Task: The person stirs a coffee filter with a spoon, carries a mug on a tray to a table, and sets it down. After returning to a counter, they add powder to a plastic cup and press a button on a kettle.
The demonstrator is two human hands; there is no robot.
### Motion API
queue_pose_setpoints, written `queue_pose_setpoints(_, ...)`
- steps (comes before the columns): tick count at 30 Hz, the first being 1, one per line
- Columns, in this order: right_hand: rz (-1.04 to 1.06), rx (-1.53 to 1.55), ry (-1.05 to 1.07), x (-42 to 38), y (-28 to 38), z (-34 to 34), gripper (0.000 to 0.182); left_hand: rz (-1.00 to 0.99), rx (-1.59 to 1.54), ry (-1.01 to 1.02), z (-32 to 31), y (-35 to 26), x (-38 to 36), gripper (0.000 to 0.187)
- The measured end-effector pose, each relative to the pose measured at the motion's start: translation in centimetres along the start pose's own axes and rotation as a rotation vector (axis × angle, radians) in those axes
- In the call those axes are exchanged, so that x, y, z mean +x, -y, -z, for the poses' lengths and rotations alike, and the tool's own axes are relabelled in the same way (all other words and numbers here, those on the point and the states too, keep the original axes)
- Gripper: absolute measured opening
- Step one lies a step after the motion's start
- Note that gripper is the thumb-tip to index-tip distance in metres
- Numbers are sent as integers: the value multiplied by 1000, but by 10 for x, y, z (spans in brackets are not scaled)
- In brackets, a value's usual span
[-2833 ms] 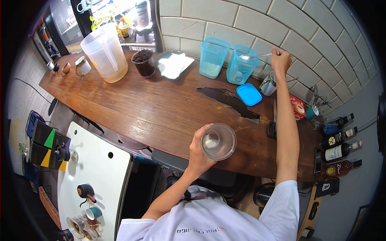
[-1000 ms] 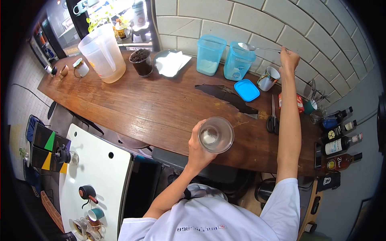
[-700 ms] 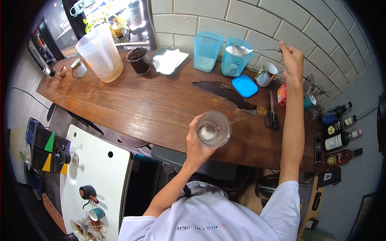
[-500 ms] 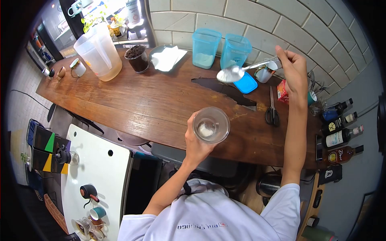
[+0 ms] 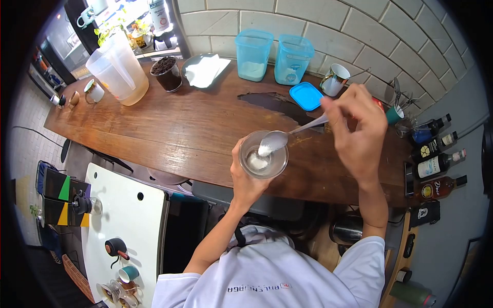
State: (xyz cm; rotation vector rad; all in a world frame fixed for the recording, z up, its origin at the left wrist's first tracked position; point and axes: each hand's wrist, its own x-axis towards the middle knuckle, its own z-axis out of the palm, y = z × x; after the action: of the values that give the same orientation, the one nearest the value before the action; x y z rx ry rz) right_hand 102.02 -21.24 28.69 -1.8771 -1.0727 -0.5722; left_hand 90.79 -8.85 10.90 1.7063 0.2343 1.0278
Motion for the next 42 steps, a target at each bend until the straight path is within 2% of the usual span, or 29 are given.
queue_pose_setpoints(2, 319, -116, 62, -6, -1, -3, 20, 16, 21, -2, 1, 1, 0, 88)
queue_pose_setpoints(6, 476, -70, 69, -14, 3, -5, 21, 5, 48, 1, 2, 0, 0, 88)
queue_pose_setpoints(10, 546, -59, 91, -13, 5, 3, 17, 17, 25, 4, 1, 1, 0, 88)
queue_pose_setpoints(12, 524, 16, -38, -10, 2, 8, 17, 12, 41, 10, 2, 0, 0, 88)
queue_pose_setpoints(13, 437, 13, -72, -10, 1, 12, 11, 7, 59, 15, 2, -1, 1, 88)
queue_pose_setpoints(14, 439, 13, -73, -9, -1, 14, 11, 6, 59, 15, 2, 0, 0, 88)
queue_pose_setpoints(16, 127, 77, -277, -3, -6, 17, 12, 11, 35, 10, 2, 2, -1, 87)
queue_pose_setpoints(17, 129, 78, -276, 1, -11, 19, 12, 10, 35, 8, 2, 1, -1, 87)
queue_pose_setpoints(19, -219, 294, -458, 14, -25, 24, 15, -1, 35, 3, 2, 0, 0, 86)
queue_pose_setpoints(20, -216, 295, -457, 21, -36, 25, 15, -2, 35, 0, 2, 0, 1, 86)
queue_pose_setpoints(22, -216, 525, -515, 34, -65, 25, 24, 17, 37, 12, 1, 1, 1, 90)
queue_pose_setpoints(24, -222, 518, -529, 47, -87, 22, 26, 15, 41, 15, 1, -1, 1, 90)
queue_pose_setpoints(26, -328, 437, -637, 58, -100, 14, 25, 12, 47, 19, 1, -2, 1, 89)
queue_pose_setpoints(32, -287, 353, -597, 87, -150, -33, 25, 4, 67, 7, 1, 1, 1, 89)
queue_pose_setpoints(35, -303, 14, -496, 97, -159, -52, 29, 18, 59, 8, 1, -2, 2, 89)
queue_pose_setpoints(42, -338, -185, -279, 116, -198, -96, 28, 45, 50, 6, 2, -2, 2, 89)
